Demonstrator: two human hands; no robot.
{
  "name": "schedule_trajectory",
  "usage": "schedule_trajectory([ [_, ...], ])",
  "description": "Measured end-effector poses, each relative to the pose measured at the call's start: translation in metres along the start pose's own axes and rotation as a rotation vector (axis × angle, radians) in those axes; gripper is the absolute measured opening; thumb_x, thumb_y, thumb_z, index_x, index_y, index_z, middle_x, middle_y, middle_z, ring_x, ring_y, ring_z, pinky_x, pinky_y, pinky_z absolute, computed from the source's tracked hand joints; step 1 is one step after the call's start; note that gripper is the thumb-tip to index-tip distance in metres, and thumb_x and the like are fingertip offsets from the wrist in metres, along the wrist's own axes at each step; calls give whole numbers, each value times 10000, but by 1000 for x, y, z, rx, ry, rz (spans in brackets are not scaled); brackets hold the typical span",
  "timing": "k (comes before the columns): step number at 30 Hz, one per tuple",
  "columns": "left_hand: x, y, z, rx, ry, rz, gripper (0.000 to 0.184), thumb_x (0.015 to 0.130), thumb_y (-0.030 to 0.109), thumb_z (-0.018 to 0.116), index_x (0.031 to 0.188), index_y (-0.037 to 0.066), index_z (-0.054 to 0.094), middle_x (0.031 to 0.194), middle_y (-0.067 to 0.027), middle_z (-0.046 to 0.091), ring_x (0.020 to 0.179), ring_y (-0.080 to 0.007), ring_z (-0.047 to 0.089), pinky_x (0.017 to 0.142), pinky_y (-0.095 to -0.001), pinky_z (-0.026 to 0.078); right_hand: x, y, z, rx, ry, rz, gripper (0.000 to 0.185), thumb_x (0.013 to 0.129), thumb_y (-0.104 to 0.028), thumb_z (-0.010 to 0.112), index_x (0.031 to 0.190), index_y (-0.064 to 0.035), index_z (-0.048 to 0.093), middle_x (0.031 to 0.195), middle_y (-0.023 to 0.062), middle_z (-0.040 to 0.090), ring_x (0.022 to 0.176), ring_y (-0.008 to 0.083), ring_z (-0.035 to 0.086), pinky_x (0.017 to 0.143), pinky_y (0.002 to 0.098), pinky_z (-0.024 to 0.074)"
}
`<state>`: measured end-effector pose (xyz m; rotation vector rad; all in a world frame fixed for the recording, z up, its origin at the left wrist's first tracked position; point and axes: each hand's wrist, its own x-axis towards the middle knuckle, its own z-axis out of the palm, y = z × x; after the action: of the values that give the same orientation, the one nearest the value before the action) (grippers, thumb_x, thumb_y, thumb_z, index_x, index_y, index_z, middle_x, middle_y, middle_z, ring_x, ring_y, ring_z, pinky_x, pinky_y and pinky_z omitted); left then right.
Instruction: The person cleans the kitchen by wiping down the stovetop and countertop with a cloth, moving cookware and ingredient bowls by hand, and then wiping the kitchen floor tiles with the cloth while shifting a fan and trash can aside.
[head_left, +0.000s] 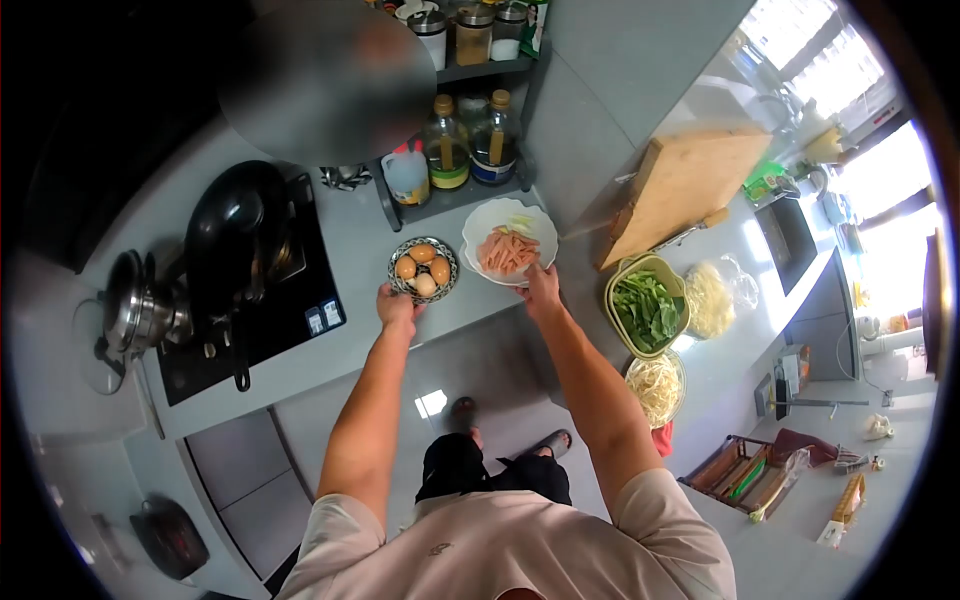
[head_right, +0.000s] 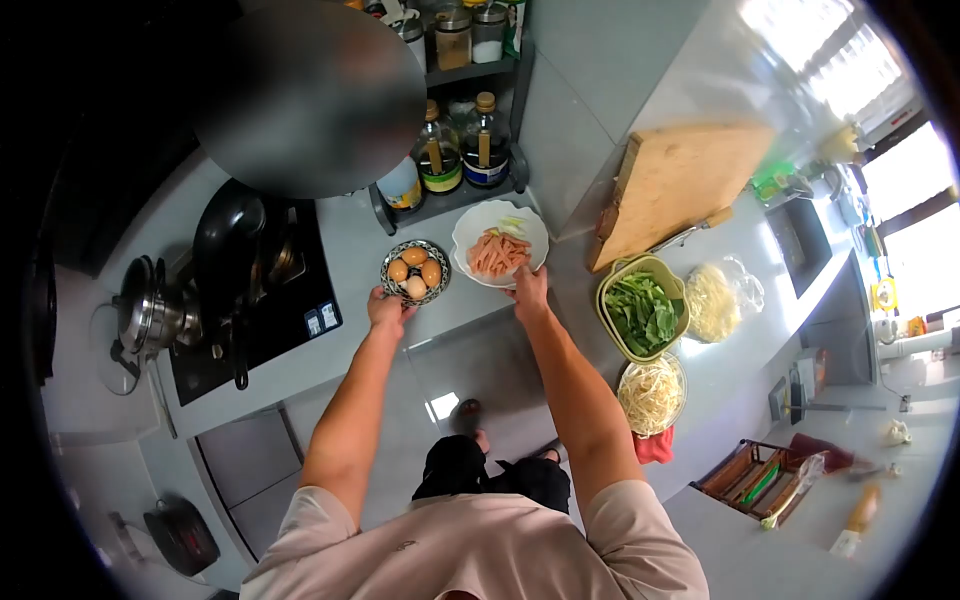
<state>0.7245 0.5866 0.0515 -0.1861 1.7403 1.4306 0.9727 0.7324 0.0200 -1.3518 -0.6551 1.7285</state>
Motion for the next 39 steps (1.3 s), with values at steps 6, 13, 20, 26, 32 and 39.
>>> schedule_trajectory([
  [6,17,-3,6,22,-10,-5,406,1052,-21,569,1415,155,534,1329,-76,667,1065,-236,724,729,-355,678,-2,-19,12,-206,35,0,361,1002,-138,604,1356,-93,552,1180,82,677,957,220,692,700,362,611],
  [13,54,-40,-14,-4,-118,151,526,1071,40,629,1555,13,425,1403,-162,631,1097,-249,723,864,-373,642,-4,-1,-4,-277,2,14,436,999,-179,725,1391,-43,591,1243,108,704,1107,224,702,808,373,659],
  [20,-55,-70,26,546,127,639,460,1009,54,674,1451,24,553,1113,-70,609,940,-193,603,889,-361,524,-158,-41,-75,-507,61,-401,410,960,-142,748,1341,-46,632,1142,138,734,929,241,697,869,370,579],
  [26,-224,-159,99,517,-468,801,324,996,42,669,1318,57,637,1082,-45,543,926,-152,531,838,-324,499,-275,-49,-244,-625,284,-771,185,956,33,724,1044,-47,582,804,-18,558,693,58,532,603,253,447],
  [32,-342,-280,128,673,-613,939,253,966,-7,683,1213,51,687,1072,-52,577,892,-160,589,759,-301,526,-304,-11,-407,-954,549,-794,270,872,-125,831,1057,-63,645,1092,137,669,1069,331,645,937,454,535],
  [39,-445,-339,182,708,-711,1038,242,973,-24,657,1204,33,703,1108,-67,617,865,-151,603,744,-276,531,-266,-37,-490,-1154,505,-879,442,852,-129,799,1281,-79,704,1314,101,670,1270,349,609,1040,487,507],
])
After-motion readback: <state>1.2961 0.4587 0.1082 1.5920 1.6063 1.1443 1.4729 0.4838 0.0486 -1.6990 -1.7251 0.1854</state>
